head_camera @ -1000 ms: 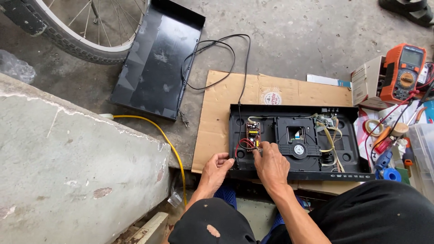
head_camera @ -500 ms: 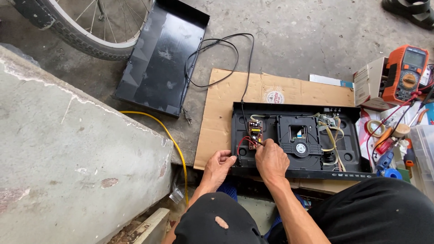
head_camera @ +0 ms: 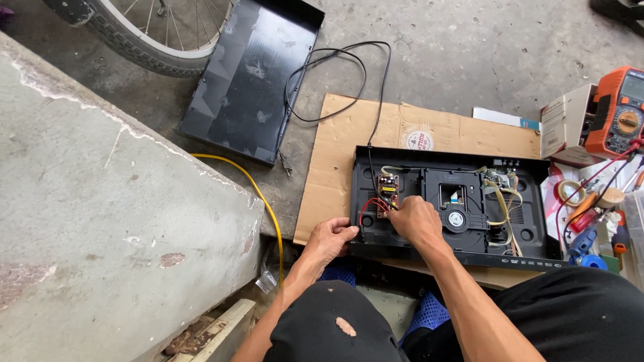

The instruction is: The person sits on the floor and works on the internal components of an open electronic device, likely a DVD player. They handle wires and circuit boards, then use a magnifying glass to inspect the components closely.

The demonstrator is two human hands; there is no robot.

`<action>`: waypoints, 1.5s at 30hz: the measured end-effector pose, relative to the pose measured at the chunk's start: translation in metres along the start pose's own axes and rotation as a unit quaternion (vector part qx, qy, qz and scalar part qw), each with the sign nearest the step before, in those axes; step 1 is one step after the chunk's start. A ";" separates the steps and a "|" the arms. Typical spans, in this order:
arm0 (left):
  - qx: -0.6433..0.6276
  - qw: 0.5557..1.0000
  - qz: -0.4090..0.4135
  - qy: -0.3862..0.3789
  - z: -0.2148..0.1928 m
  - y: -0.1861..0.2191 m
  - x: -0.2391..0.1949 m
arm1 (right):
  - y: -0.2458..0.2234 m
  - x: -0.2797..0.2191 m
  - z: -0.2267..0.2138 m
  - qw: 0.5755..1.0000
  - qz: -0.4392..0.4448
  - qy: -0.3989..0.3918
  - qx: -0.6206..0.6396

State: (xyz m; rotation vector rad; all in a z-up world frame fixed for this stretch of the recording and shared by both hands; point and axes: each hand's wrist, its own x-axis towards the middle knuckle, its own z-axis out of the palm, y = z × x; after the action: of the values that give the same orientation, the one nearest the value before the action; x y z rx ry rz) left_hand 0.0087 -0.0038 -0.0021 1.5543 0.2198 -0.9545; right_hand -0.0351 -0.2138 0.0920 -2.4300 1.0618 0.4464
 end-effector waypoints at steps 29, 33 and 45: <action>0.247 0.969 0.006 0.015 0.010 0.055 -0.022 | 0.010 0.025 0.017 1.000 0.014 -0.020 -0.009; 0.361 0.932 0.002 -0.004 0.022 0.100 -0.053 | 0.003 0.006 0.008 1.000 -0.010 0.001 0.004; 0.419 0.907 0.018 0.039 0.042 0.073 -0.019 | 0.008 0.017 0.008 0.999 0.008 -0.026 0.023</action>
State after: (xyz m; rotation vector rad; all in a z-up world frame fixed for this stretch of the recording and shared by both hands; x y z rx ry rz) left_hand 0.0239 -0.0522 0.0672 2.3739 -0.2036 -1.0157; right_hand -0.0309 -0.2246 0.0753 -2.3579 1.0594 0.4824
